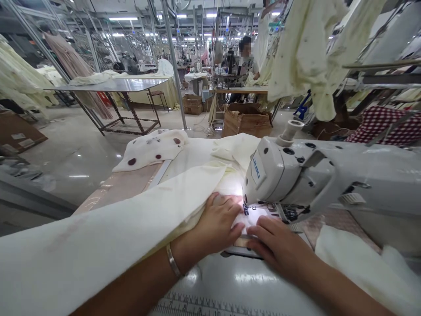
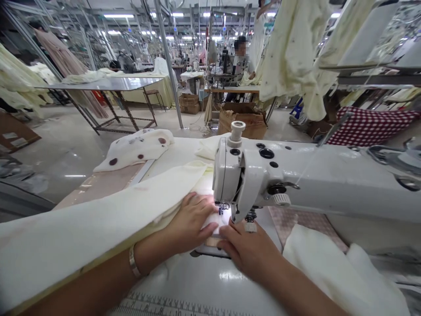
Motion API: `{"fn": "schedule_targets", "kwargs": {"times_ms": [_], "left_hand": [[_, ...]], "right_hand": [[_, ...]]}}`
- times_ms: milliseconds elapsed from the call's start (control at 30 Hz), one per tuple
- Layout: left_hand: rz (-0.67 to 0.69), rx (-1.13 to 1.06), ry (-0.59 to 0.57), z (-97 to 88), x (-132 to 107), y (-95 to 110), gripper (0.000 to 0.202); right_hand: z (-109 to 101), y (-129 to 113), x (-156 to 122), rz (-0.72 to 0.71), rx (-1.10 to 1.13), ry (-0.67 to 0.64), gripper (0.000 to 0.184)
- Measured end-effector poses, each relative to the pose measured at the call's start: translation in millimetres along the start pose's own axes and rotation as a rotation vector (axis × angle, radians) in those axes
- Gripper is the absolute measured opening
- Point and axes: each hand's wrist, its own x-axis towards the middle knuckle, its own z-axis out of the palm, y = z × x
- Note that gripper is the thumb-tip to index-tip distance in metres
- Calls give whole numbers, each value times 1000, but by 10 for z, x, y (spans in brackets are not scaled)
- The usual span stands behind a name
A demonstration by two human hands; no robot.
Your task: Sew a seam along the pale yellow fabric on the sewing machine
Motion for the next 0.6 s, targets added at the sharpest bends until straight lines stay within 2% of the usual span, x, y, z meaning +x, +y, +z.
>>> {"fn": "schedule_targets", "kwargs": {"times_ms": [167,400,533,600], "left_hand": [[-25,-30,2,25,14,22,28],[-36,-51,-7,57,-107,84,19],[5,41,44,61,-114,81,16],[83,83,71,74,-110,63,12]], "right_hand": [[-24,-15,26,31,-44,-41,18],[-5,-76,-60,-14,3,47,24],[9,-96,-55,-9,55,62,24],[5,-111,-50,4,82,57,25]]}}
